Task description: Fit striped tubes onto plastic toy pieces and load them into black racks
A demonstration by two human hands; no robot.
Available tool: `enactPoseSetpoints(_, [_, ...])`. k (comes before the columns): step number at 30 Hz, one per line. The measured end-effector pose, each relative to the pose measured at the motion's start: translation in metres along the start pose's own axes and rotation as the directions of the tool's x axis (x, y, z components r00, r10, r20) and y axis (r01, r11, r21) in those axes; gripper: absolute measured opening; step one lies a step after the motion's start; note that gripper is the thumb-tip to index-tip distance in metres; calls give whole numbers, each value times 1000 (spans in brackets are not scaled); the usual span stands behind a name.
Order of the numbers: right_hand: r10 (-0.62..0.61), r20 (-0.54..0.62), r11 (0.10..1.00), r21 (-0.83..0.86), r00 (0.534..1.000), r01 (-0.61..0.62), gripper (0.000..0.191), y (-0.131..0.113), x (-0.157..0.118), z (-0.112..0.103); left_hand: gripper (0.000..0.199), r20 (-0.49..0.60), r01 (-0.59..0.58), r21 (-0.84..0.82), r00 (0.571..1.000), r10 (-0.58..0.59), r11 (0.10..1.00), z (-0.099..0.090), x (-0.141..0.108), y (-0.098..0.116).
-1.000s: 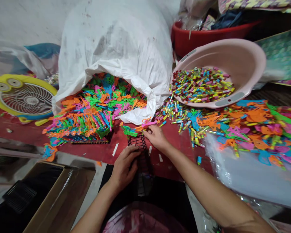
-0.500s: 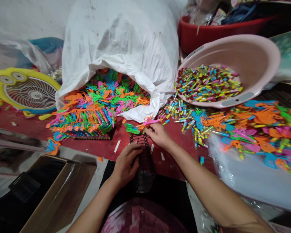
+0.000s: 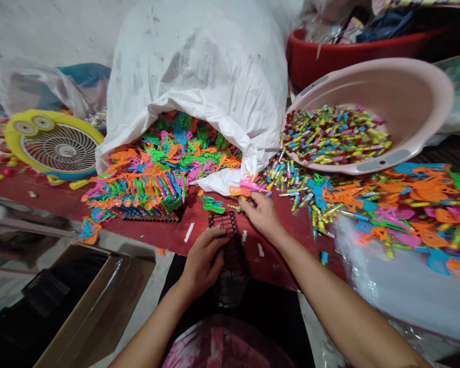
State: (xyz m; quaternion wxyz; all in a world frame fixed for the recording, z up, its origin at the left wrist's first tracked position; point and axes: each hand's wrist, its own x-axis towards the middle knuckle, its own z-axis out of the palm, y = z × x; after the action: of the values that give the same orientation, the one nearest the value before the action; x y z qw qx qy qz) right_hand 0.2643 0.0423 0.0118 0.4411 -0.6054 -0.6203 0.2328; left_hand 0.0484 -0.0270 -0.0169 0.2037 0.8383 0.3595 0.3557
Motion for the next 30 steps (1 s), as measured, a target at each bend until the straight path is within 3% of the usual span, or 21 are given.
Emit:
enactPoseSetpoints(4, [117,39,990,-82,992,-113,34,17,-3,-37,37,-39,34,47,999,-33,998,7,2,6])
enactPoseSetpoints(6, [179,-1,970,-168,984,-176,35,33,-4,-58,34,-64,70,98,996,-64,993,12,4,11])
enactPoseSetpoints(9, [176,-41,924,-337,984,-179,34,50,-8,-86,32,-54,98,167,994,-90,981,20,6,19])
enactPoseSetpoints(11, [176,-70,860,-474,982,-188,34,48,-14,-99,34,-11,90,207,996,-90,974,23,8,22])
enactPoseSetpoints(13, [127,-181,770,-602,975,-212,37,33,-22,-103,36,30,90,243,994,-101,966,24,10,26])
enactPoseSetpoints(15, [-6,-270,737,-652,963,-178,38,9,-32,-95,35,60,101,272,991,-122,957,24,13,29])
enactPoseSetpoints(16, [-72,-263,772,-626,962,-113,36,-4,-37,-85,35,69,108,284,989,-132,953,24,15,30])
enactPoseSetpoints(18, [-144,-96,888,-452,985,86,31,-29,-46,-56,35,77,117,304,986,-146,946,24,18,31])
enactPoseSetpoints(20, [-133,134,943,-287,982,167,28,-47,-51,-20,38,70,100,298,990,-126,949,27,18,30])
enactPoseSetpoints(24, [-92,251,912,-367,964,182,28,-59,-46,33,44,60,16,223,998,-30,975,32,13,20])
enactPoseSetpoints(27, [-83,288,861,-461,954,214,26,-57,-38,45,47,72,-11,191,997,-3,982,32,8,16])
enactPoseSetpoints(30, [-40,292,875,-452,955,175,23,-54,-30,46,49,82,1,174,997,-15,985,28,6,17])
